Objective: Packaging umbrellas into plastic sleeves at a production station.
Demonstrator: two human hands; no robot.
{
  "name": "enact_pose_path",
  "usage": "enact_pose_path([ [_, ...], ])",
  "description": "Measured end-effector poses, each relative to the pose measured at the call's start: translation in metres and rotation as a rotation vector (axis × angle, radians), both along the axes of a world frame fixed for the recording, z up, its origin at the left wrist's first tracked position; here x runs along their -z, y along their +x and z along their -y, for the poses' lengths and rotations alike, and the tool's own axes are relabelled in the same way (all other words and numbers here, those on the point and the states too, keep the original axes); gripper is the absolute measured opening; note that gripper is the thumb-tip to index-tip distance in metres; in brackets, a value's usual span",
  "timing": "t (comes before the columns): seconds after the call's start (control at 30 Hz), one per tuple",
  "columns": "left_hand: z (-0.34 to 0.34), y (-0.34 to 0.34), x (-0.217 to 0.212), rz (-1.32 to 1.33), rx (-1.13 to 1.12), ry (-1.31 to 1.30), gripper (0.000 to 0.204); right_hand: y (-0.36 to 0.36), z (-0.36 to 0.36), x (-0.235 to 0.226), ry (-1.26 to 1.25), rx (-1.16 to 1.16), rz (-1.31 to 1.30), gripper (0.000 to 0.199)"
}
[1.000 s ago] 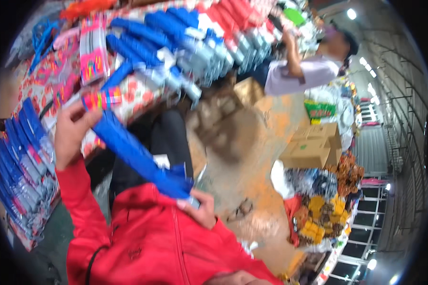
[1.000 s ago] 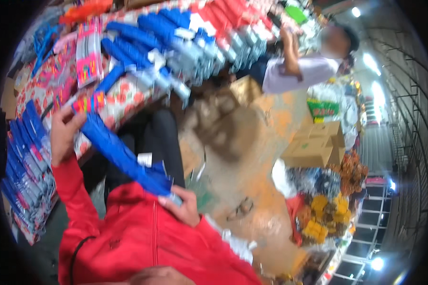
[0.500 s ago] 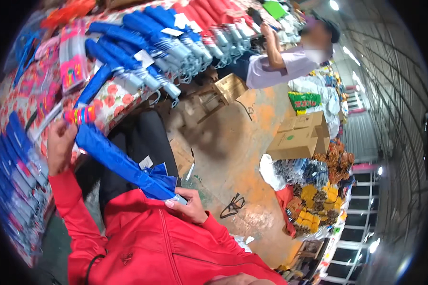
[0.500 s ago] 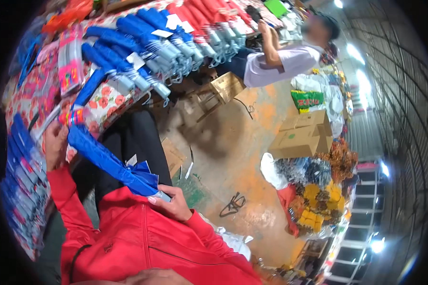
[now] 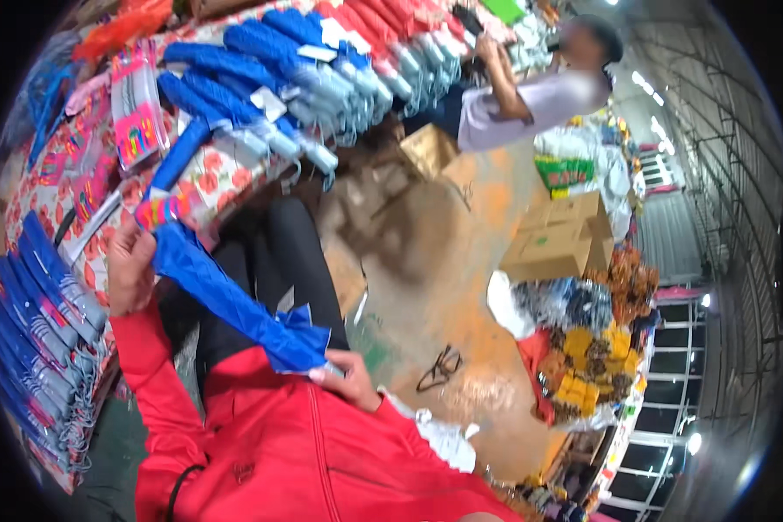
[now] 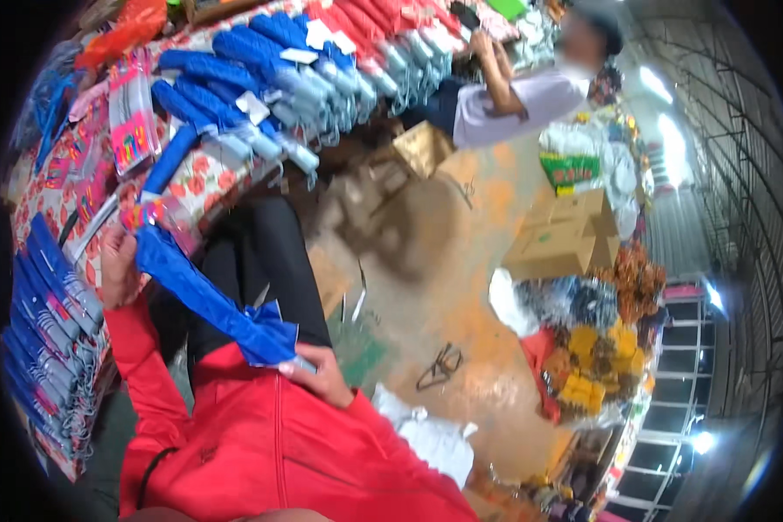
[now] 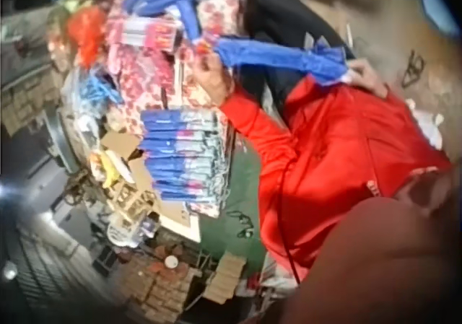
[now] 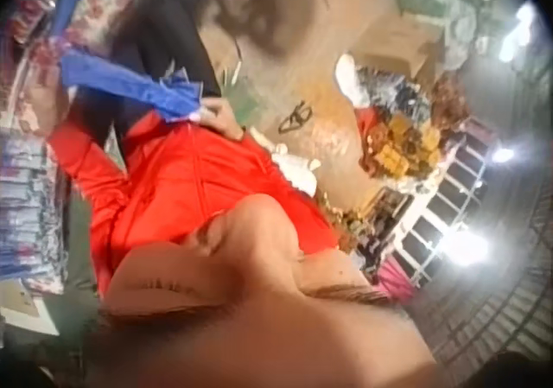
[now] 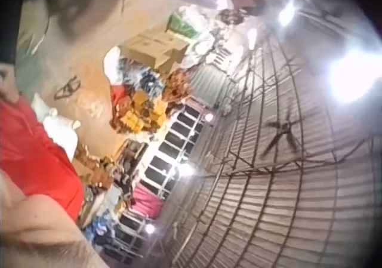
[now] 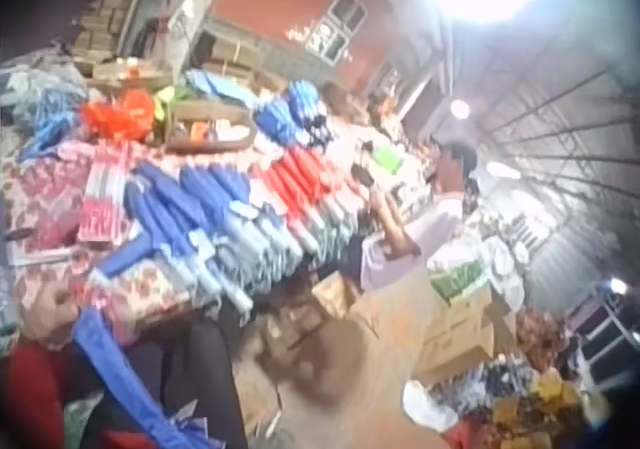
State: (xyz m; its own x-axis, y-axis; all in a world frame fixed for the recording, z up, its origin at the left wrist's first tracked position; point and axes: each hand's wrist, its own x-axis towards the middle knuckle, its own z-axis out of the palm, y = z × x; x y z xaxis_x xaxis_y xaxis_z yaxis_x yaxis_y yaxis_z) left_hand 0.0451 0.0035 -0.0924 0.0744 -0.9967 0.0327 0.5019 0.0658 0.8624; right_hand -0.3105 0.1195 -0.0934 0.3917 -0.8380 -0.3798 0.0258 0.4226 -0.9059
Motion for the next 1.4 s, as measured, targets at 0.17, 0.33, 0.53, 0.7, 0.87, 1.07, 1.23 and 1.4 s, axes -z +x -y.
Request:
enact_pose_path([
  [0.17,-0.010,0.014,-0.004,0.179,-0.004,0.061,0.041,-0.003,0.003,-0.004,0.046,-0.019,-0.041,0.028],
  [0.33,-0.021,0.028,-0.022,0.289,-0.068,0.067,0.031,-0.023,0.022,-0.026,0.114,-0.111,-0.134,0.022],
  [0.53,-0.012,0.024,-0.038,0.190,-0.048,0.128,0.029,-0.060,0.028,-0.020,0.223,-0.027,0.010,0.022],
  [0.7,0.027,-0.036,-0.054,0.173,0.417,0.177,0.027,-0.017,0.045,-0.045,0.118,0.145,-0.118,0.022],
  [0.87,0.051,-0.107,-0.029,0.104,0.738,0.403,0.024,0.032,0.074,-0.035,0.097,0.397,-0.126,0.027],
  [1.07,0.073,-0.128,0.011,0.325,0.847,0.411,0.024,0.043,0.099,-0.004,0.138,0.701,-0.017,0.028],
  [1.23,0.106,-0.137,0.019,0.277,0.997,0.610,0.024,0.032,0.123,0.020,0.122,0.765,-0.296,0.026],
  [1.4,0.119,-0.137,0.023,0.273,1.108,0.629,0.022,0.029,0.146,0.000,0.211,0.882,-0.230,0.024],
])
